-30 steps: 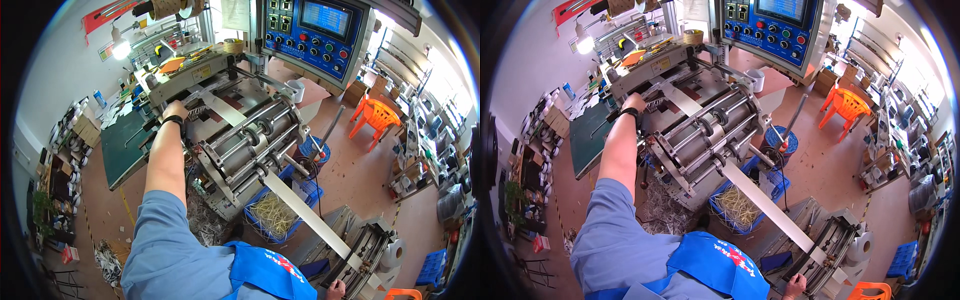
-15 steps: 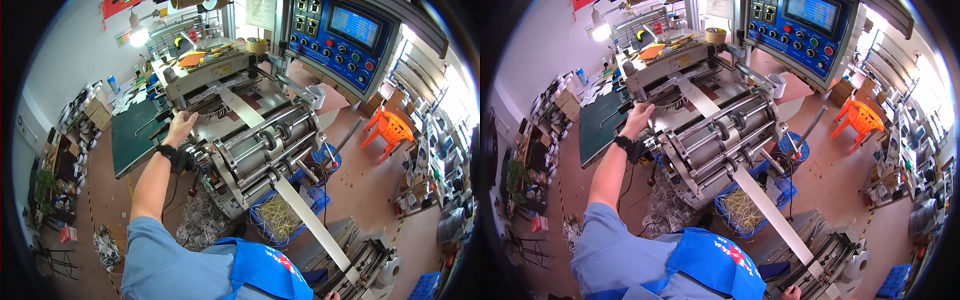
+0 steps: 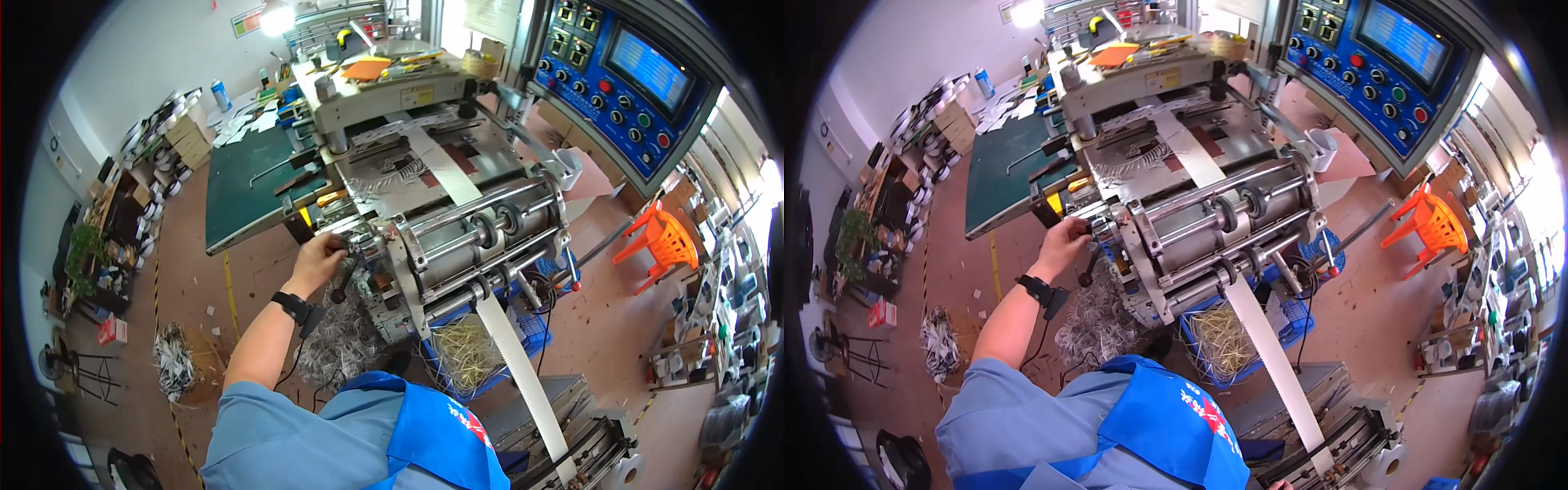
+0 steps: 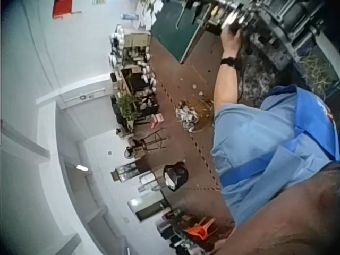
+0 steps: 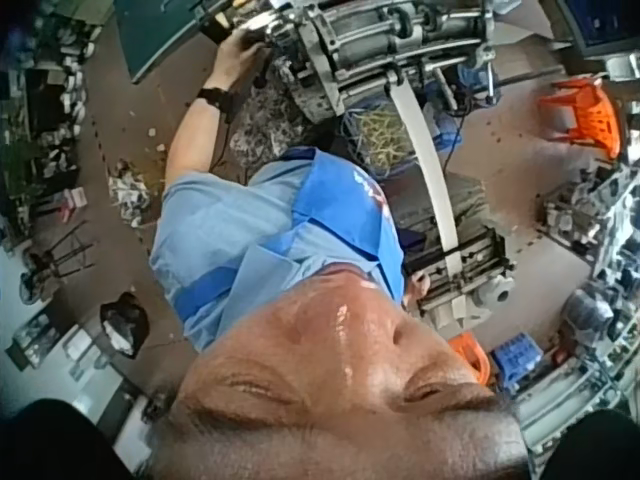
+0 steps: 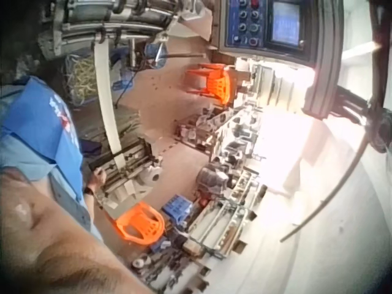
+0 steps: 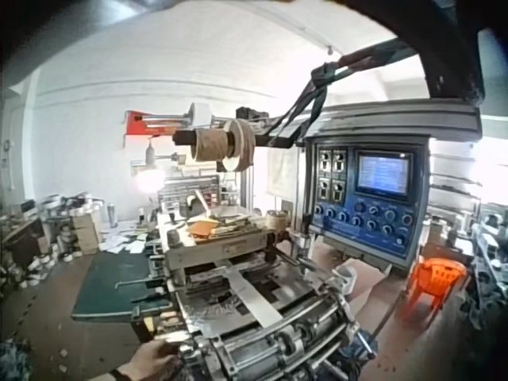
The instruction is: Operating and monitoring an industrial machine processing a continuous strip of material.
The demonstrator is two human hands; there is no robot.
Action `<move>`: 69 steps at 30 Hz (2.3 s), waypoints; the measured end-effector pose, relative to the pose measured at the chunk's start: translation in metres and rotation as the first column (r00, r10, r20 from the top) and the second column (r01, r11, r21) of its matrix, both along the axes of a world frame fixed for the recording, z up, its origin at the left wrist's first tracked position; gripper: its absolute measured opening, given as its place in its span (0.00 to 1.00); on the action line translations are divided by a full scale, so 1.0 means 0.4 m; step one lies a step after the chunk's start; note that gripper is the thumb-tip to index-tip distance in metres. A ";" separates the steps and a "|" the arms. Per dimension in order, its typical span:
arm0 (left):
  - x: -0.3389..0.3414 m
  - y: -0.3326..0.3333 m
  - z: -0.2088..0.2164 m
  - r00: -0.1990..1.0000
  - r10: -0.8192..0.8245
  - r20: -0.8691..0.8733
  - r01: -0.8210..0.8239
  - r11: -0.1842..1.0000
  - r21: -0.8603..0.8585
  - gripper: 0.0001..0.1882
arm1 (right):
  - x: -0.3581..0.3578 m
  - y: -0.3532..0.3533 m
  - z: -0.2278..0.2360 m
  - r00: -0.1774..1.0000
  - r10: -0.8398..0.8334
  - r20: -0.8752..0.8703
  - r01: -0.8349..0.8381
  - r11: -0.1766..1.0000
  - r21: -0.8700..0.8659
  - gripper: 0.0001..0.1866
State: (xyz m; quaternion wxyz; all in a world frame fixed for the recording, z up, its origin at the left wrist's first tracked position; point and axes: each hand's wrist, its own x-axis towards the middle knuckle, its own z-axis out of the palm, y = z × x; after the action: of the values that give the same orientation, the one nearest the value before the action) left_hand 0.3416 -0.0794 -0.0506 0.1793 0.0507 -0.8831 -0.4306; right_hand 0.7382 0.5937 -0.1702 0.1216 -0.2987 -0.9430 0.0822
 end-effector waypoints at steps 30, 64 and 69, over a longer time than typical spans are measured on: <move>0.138 -0.154 -0.120 0.802 -0.312 0.509 -0.095 0.775 0.625 0.14 | -0.011 0.008 -0.030 0.985 0.026 -0.168 -0.005 0.992 0.129 0.16; -0.232 0.071 0.382 0.963 -0.268 0.031 0.262 0.899 -0.352 0.15 | -0.054 -0.060 0.087 0.991 -0.130 0.036 0.133 0.988 -0.079 0.15; -0.435 0.124 0.322 0.901 -0.331 0.281 0.397 0.890 -0.225 0.17 | -0.052 -0.078 0.094 0.987 -0.127 -0.096 0.128 0.992 -0.003 0.15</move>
State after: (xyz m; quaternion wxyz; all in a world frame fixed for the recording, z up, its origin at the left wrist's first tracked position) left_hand 0.1674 -0.0297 0.0782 -0.0055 -0.0919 -0.9429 -0.3201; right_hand 0.7172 0.5623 -0.1325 0.1723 -0.3539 -0.9151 0.0868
